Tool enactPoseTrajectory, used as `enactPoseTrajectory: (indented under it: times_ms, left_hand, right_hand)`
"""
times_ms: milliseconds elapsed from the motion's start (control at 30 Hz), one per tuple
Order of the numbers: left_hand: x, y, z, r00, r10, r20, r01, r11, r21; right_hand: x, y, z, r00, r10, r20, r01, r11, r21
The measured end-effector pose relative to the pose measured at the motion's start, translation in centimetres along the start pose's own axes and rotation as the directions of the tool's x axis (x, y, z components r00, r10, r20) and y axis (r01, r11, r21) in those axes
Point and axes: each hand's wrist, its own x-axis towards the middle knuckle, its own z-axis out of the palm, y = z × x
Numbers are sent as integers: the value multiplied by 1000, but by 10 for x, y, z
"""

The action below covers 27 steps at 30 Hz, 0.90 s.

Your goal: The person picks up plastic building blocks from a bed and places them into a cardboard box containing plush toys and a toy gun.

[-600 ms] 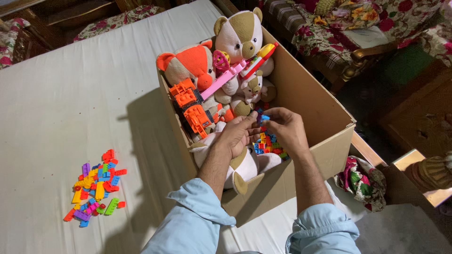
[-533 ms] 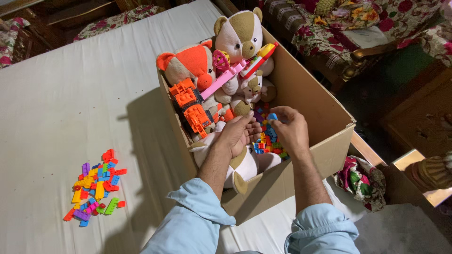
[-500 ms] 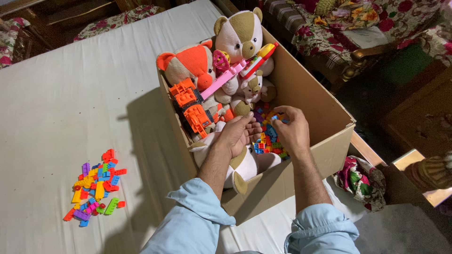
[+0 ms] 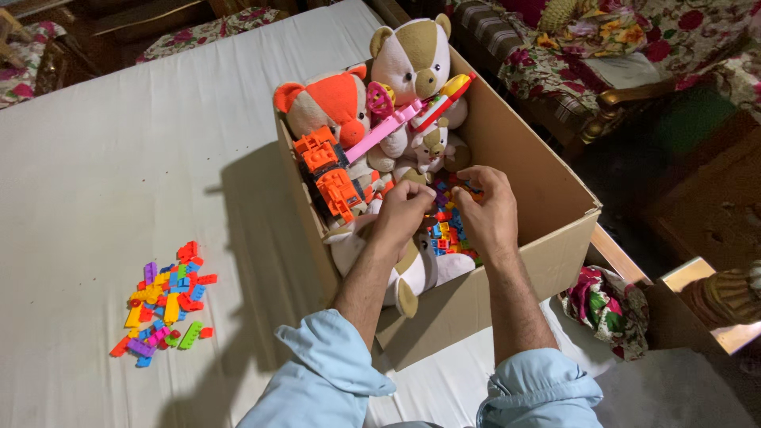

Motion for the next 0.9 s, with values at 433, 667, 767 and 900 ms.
enactPoseTrajectory:
  times_ms: [433, 667, 767, 900]
  left_hand:
    - [-93, 65, -68, 833, 463, -304, -248, 802, 544]
    - [-140, 55, -134, 719, 542, -435, -159, 738, 656]
    - [-163, 47, -162, 714, 510, -480, -93, 748, 657]
    - [-194, 32, -203, 714, 442, -543, -5, 779, 627]
  right_hand:
    - [-45, -98, 50, 936, -317, 153, 291, 942, 168]
    - [-89, -139, 102, 895, -291, 339, 204, 941, 271]
    - [-111, -155, 122, 849, -313, 426, 196, 935, 295]
    - [-141, -170, 153, 784, -302, 543, 184, 947, 263]
